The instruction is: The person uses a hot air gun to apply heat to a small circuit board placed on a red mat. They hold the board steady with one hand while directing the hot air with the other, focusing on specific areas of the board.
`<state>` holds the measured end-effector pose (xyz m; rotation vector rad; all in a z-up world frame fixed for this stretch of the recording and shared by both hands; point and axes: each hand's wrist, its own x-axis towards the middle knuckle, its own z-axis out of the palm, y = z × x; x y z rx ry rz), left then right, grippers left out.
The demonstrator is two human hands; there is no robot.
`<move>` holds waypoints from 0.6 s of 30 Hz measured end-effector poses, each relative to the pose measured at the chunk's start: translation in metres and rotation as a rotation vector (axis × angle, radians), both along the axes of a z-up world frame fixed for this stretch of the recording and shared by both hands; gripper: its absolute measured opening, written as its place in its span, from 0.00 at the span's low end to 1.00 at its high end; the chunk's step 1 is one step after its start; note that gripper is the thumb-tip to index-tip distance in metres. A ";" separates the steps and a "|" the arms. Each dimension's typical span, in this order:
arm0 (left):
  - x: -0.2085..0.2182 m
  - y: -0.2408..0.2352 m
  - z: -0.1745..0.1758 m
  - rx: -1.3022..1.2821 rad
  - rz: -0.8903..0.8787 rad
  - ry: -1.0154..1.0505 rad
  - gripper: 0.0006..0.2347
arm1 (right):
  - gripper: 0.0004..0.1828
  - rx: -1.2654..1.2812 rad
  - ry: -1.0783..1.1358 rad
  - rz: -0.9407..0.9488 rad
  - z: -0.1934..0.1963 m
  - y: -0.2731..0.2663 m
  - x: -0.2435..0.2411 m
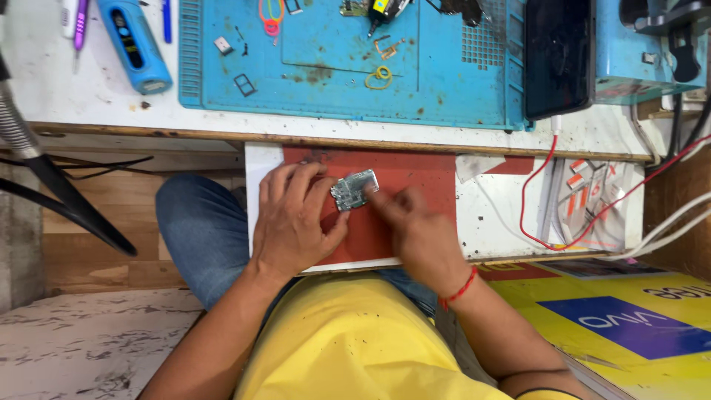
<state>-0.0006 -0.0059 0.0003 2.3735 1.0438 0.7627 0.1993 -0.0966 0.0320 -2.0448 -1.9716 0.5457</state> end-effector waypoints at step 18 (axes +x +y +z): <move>-0.002 0.004 0.000 -0.051 -0.020 -0.013 0.21 | 0.36 -0.001 0.027 0.119 0.002 0.008 -0.003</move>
